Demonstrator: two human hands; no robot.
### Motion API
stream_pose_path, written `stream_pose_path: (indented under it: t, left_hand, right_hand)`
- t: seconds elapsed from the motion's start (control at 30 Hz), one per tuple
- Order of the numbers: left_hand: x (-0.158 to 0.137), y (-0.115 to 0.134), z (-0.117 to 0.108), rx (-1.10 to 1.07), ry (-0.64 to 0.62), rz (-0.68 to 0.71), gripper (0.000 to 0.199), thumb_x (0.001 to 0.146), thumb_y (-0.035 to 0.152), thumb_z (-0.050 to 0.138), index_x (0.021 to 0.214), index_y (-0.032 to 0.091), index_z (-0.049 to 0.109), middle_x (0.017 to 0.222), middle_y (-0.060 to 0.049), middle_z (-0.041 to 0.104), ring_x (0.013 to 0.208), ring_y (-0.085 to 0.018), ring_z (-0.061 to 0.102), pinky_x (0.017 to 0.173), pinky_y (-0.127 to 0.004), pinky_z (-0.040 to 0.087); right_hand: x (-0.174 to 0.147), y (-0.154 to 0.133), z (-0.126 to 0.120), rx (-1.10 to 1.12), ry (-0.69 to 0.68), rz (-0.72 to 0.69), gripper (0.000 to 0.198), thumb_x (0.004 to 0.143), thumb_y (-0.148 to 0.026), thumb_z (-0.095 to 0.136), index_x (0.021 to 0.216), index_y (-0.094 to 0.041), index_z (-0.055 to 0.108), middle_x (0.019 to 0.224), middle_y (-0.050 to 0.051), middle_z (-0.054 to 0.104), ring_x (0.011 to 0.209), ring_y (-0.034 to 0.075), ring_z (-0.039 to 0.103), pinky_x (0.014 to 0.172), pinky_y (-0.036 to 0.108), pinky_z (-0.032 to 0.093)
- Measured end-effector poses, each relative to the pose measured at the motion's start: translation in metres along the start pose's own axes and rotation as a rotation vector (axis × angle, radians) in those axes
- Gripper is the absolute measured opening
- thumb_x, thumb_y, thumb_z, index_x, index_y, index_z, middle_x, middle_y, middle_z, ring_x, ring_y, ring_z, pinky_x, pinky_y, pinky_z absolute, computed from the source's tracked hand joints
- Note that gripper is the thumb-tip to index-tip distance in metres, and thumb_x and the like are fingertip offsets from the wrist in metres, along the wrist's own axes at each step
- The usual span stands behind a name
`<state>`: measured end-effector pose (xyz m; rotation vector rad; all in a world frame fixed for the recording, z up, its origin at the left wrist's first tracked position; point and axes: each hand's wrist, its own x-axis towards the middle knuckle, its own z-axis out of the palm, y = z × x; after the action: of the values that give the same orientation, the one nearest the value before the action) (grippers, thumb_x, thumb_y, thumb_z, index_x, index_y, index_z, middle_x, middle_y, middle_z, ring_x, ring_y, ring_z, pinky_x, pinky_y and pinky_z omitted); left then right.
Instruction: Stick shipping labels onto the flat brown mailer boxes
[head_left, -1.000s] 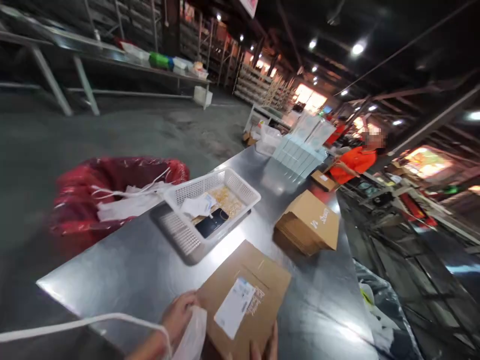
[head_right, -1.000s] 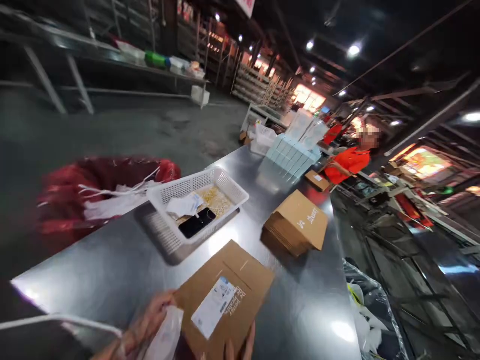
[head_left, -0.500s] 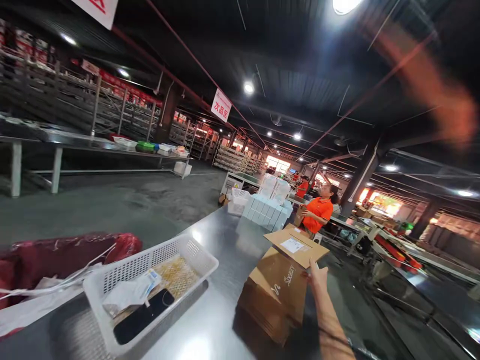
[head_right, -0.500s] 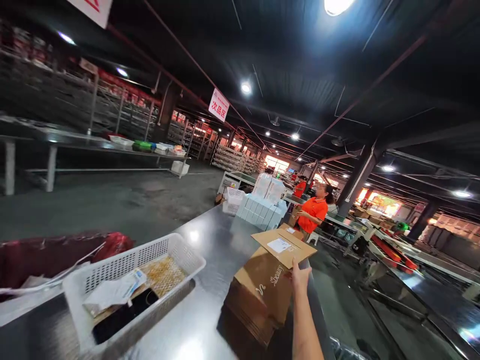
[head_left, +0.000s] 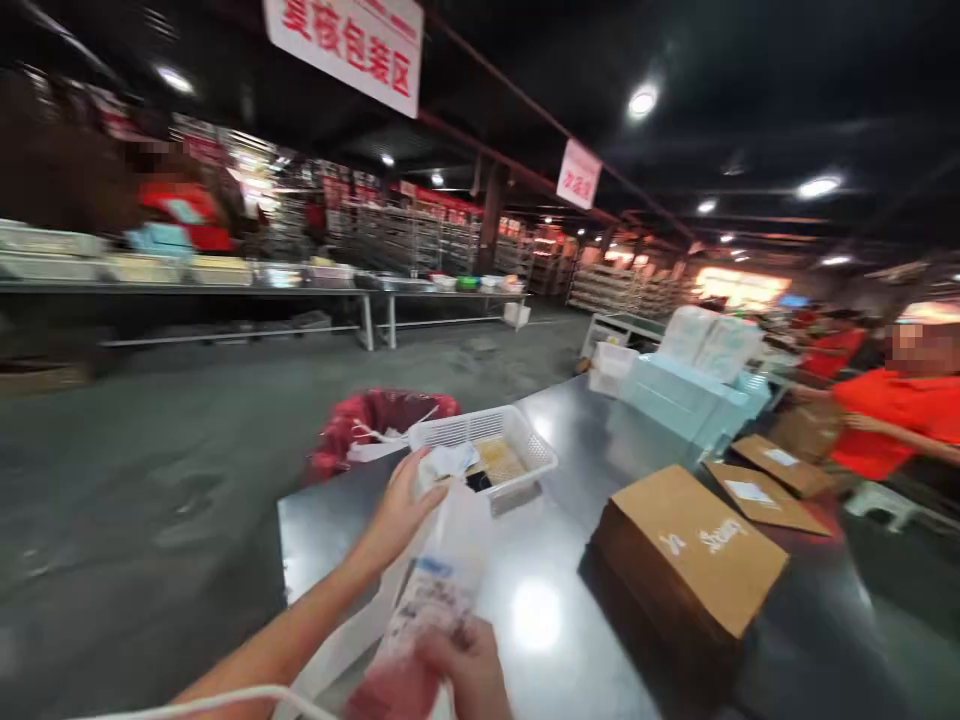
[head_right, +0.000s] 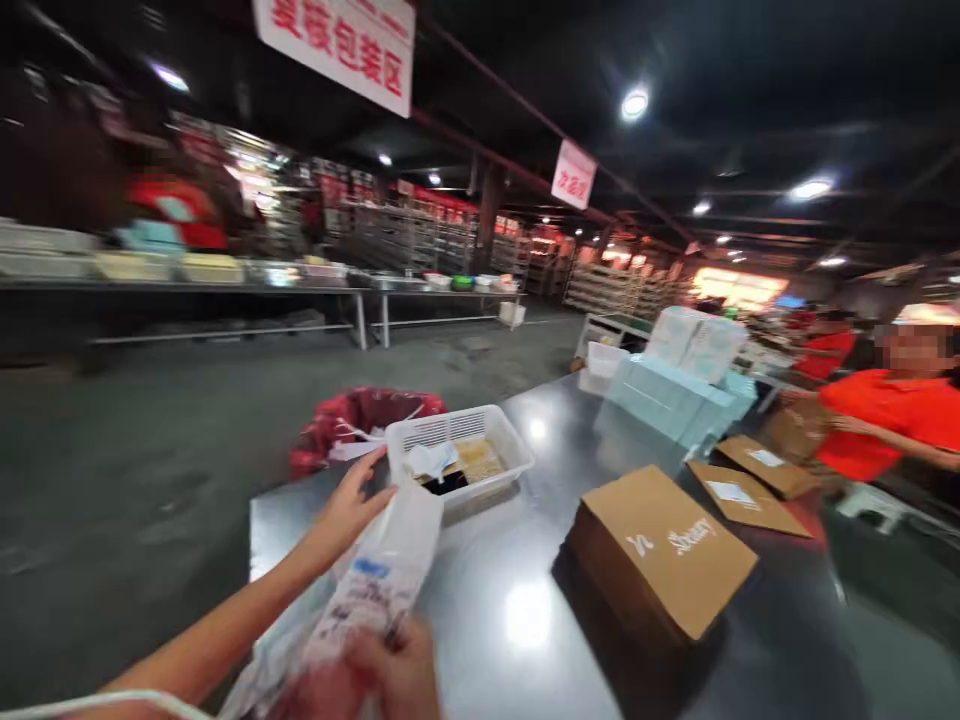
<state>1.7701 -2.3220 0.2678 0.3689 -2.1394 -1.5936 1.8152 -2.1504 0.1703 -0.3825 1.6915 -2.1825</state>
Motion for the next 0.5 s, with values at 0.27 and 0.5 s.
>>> stream_pose_path:
  t: [0.27,0.5]
  left_hand:
    - [-0.086,-0.038,-0.027,-0.179,-0.225,-0.231,0.036,0.072,0.051,0.065,0.079,0.016,0.064,0.076,-0.004,0.065,0.077,-0.023,0.059,0.073,-0.034,0.047]
    - [-0.079,-0.056,-0.036,-0.109,-0.3,-0.132,0.026,0.074,0.042,0.065,0.071,0.016,0.069,0.079,-0.005,0.062,0.08,-0.023,0.055,0.075,-0.033,0.043]
  right_hand:
    - [0.02,0.001,0.016,-0.035,-0.065,0.147,0.059,0.067,-0.068,0.075,0.09,-0.014,0.076,0.086,0.009,0.075,0.086,0.028,0.068,0.079,0.038,0.055]
    - [0.034,-0.031,-0.001,-0.541,0.008,-0.176,0.025,0.077,-0.037,0.072,0.098,-0.024,0.071,0.099,0.004,0.071,0.093,0.022,0.063,0.081,0.03,0.049]
